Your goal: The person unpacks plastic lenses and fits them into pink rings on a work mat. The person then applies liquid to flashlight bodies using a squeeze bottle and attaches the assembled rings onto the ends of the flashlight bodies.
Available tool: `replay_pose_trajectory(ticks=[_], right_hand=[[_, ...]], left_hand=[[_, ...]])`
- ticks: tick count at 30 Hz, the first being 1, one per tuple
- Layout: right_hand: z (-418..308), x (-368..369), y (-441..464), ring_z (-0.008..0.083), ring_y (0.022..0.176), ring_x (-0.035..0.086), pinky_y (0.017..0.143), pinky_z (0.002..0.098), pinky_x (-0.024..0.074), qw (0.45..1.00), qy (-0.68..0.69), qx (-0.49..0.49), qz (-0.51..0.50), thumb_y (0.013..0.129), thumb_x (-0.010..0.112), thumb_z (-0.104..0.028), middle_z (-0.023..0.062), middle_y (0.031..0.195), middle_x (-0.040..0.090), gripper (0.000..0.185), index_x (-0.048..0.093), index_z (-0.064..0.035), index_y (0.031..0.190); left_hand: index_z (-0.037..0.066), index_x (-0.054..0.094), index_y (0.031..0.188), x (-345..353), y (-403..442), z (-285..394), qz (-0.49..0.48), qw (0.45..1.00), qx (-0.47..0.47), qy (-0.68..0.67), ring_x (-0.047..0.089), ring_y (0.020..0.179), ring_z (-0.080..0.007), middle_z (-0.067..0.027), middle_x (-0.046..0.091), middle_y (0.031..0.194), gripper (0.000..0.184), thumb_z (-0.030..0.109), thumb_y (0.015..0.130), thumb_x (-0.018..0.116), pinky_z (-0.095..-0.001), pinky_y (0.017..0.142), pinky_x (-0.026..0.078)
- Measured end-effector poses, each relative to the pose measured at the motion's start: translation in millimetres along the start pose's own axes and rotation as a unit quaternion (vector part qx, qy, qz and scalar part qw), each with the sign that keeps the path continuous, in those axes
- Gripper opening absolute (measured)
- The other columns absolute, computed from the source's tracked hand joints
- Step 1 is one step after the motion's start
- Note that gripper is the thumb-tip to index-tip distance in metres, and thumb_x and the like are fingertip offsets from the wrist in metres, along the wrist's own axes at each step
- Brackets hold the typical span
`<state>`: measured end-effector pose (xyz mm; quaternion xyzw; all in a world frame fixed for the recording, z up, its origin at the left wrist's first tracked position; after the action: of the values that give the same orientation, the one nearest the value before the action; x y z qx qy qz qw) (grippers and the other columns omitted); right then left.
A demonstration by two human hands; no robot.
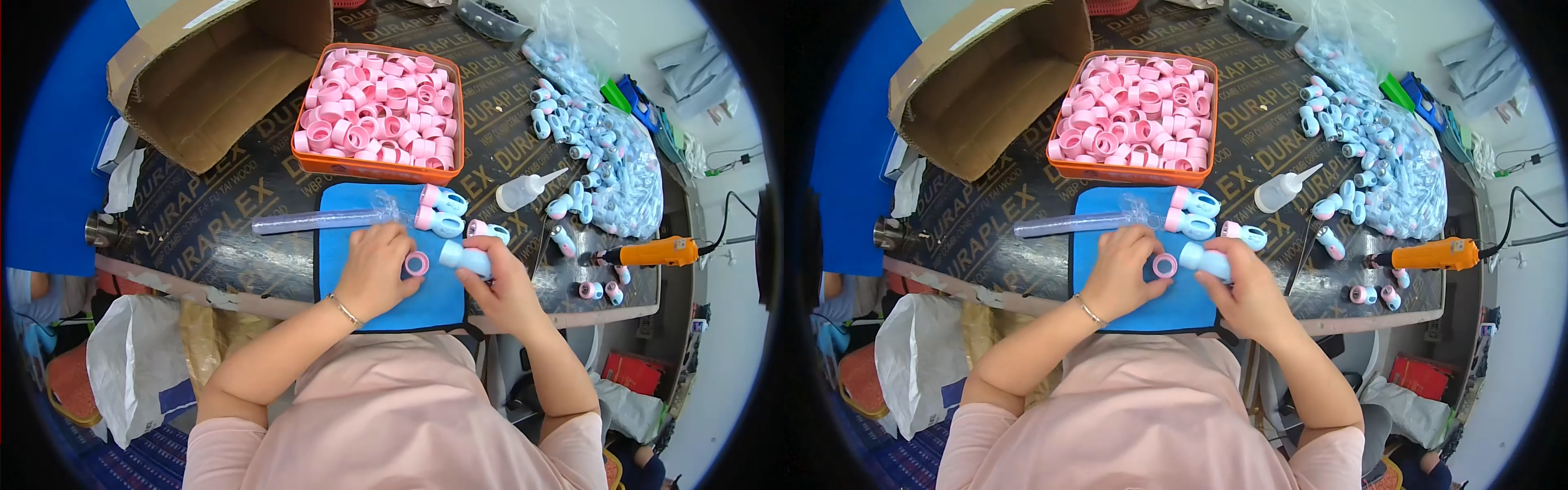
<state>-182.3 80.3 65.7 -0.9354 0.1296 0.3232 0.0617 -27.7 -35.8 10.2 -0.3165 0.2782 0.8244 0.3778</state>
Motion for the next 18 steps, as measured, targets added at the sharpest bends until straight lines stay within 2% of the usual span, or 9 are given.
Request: replay_pose_trajectory(ticks=[1,2,4,5,10,13,18], right_hand=[[-2,3,0,0.0179,0.075,0.06,0.066,0.0293,0.0487,0.998,-0.037,-0.055,0.002,0.085,0.07,-0.01,0.0105,0.09,0.061,0.034,0.054,-0.0043,0.114],[-5,4,1,0.0179,0.075,0.06,0.066,0.0293,0.0487,0.998,-0.039,-0.053,-0.002,0.085,0.07,-0.01,0.0105,0.09,0.061,0.034,0.054,-0.0043,0.114],[-13,8,3,0.0259,0.078,0.062,0.067,0.0342,0.0505,0.995,-0.08,-0.033,-0.056,0.083,0.07,-0.011,0.0144,0.092,0.061,0.033,0.054,-0.0042,0.111],[-11,10,4,0.0259,0.078,0.062,0.067,0.0342,0.0505,0.994,-0.081,-0.032,-0.06,0.083,0.07,-0.011,0.0144,0.092,0.061,0.033,0.054,-0.0042,0.111],[-11,19,5,0.0354,0.083,0.064,0.07,0.0416,0.0514,0.985,-0.125,-0.082,-0.092,0.079,0.072,-0.012,0.0179,0.095,0.06,0.038,0.053,-0.0019,0.11],[-13,23,8,0.0383,0.082,0.063,0.07,0.0426,0.051,0.977,-0.158,-0.089,-0.111,0.077,0.072,-0.012,0.0186,0.095,0.06,0.037,0.053,-0.0014,0.107],[-23,29,14,0.0376,0.081,0.063,0.068,0.0437,0.0508,0.96,-0.229,-0.054,-0.15,0.077,0.071,-0.016,0.0181,0.095,0.06,0.035,0.052,-0.0023,0.104]], left_hand=[[0.01,0.062,0.094,2,-5,2,-0.014,1.0,-0.01,-0.009,0.053,0.1,-0.0256,-0.0051,0.056,0.103,0.037,0.018,0.062,0.079,-0.0395,0.086,0.034],[0.01,0.062,0.094,4,-9,4,-0.014,1.0,-0.013,-0.013,0.053,0.1,-0.0256,-0.0051,0.056,0.103,0.037,0.018,0.062,0.079,-0.0395,0.086,0.034],[0.011,0.063,0.096,7,-15,7,-0.003,1.0,-0.004,0.004,0.052,0.101,-0.0248,-0.0045,0.056,0.104,0.04,0.02,0.062,0.08,-0.0402,0.089,0.032],[0.011,0.063,0.096,8,-16,6,-0.003,1.0,-0.007,0.002,0.052,0.101,-0.0248,-0.0045,0.056,0.104,0.04,0.02,0.062,0.08,-0.0402,0.089,0.032],[0.012,0.065,0.099,10,-16,1,0.007,1.0,0.002,-0.022,0.051,0.103,-0.0238,-0.0035,0.056,0.105,0.042,0.019,0.06,0.079,-0.0394,0.089,0.031],[0.012,0.065,0.096,10,-16,-1,-0.009,1.0,-0.004,-0.025,0.05,0.103,-0.0237,-0.0029,0.057,0.106,0.039,0.018,0.059,0.078,-0.0394,0.089,0.031],[0.012,0.064,0.092,11,-17,-2,0.002,0.999,-0.009,-0.038,0.05,0.103,-0.0238,-0.0025,0.057,0.106,0.036,0.017,0.059,0.078,-0.0402,0.09,0.031]])
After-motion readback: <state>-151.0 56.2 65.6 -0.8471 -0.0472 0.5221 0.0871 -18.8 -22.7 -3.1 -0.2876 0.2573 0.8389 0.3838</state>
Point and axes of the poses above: each hand's wrist, its own y-axis towards the middle knuckle, its own x-axis out of the palm, z = x × y, the point moved 3 cm from there along y, towards the middle knuckle
